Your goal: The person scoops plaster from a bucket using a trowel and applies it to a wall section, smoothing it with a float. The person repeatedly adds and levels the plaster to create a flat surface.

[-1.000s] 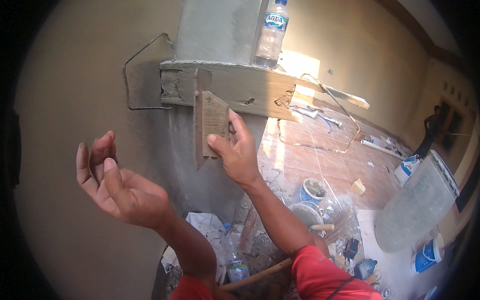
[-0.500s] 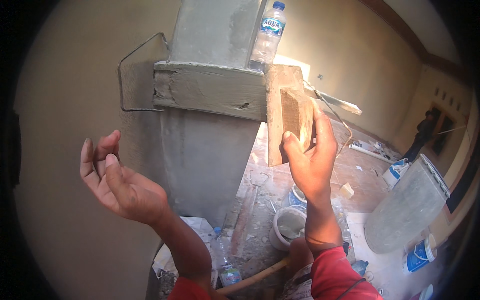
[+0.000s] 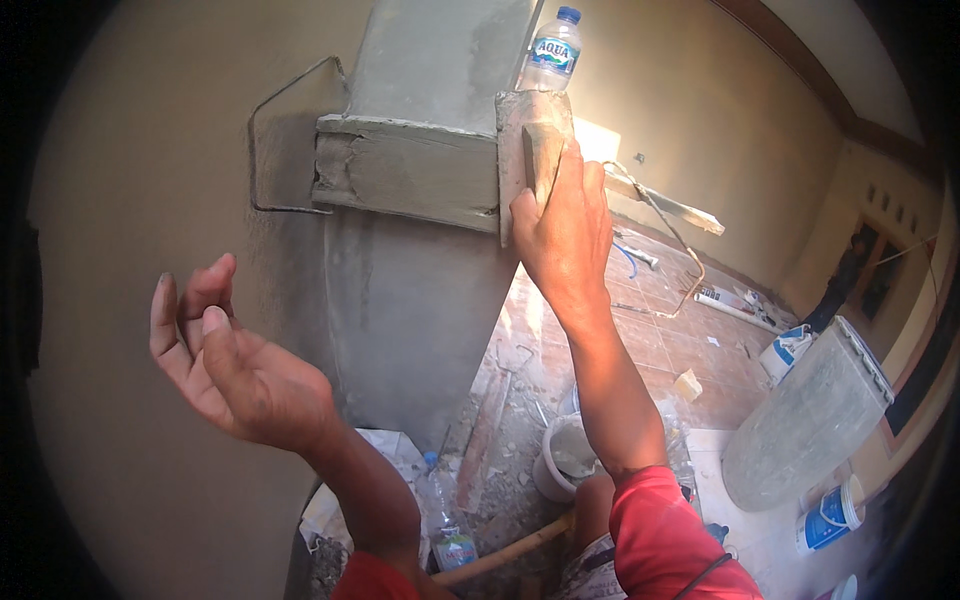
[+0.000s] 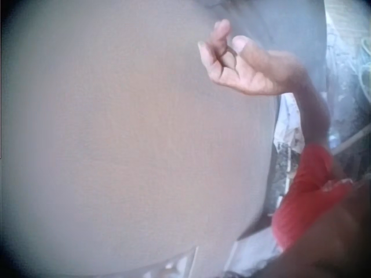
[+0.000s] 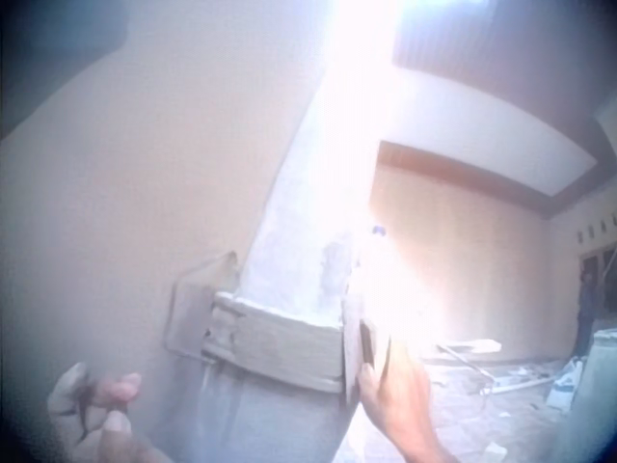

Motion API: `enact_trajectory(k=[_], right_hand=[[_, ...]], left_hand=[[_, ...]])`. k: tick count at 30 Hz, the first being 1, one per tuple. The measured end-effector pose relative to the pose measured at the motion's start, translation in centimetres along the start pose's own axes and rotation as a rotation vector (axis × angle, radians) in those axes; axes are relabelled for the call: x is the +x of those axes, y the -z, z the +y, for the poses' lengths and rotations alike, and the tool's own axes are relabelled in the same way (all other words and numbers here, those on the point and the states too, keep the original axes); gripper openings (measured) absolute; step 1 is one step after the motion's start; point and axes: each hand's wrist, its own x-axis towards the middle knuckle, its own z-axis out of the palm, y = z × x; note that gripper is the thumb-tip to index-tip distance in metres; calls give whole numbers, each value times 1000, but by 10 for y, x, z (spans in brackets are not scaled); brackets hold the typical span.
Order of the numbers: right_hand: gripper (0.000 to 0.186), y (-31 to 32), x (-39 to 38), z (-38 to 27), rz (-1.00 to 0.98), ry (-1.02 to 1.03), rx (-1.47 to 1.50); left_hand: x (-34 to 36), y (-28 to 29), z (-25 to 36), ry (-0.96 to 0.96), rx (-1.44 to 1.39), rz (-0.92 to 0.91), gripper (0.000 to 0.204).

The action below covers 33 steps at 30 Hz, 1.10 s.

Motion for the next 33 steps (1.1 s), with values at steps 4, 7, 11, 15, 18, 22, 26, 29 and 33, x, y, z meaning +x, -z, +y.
enact_trajectory(k=[4, 7, 11, 15, 18, 22, 26, 29, 33], right_hand=[[59, -16, 42, -6, 31, 65, 14], [57, -24, 86, -2, 133, 222, -21], [49, 3, 130, -35, 267, 374, 122], [55, 50, 103, -23, 286, 275, 110], [55, 49, 21, -5, 217, 151, 386], [56, 21, -56, 40, 146, -18, 302], [60, 2, -57, 23, 83, -121, 160], [63, -23, -53, 3, 82, -47, 144], [68, -59, -47, -42, 23, -13, 181]], left_hand=[[1, -2, 4, 2, 5, 1, 43], [0, -3, 9, 6, -25, -3, 44], [1, -2, 14, 6, -12, -12, 44], [0, -3, 11, 0, -25, -27, 44], [0, 1, 6, -29, 4, -41, 44], [-9, -2, 5, -14, -13, -93, 44], [-13, -4, 5, -15, -55, -131, 44], [-12, -1, 5, -37, -17, -133, 44], [-9, 1, 8, -78, -18, -163, 45]])
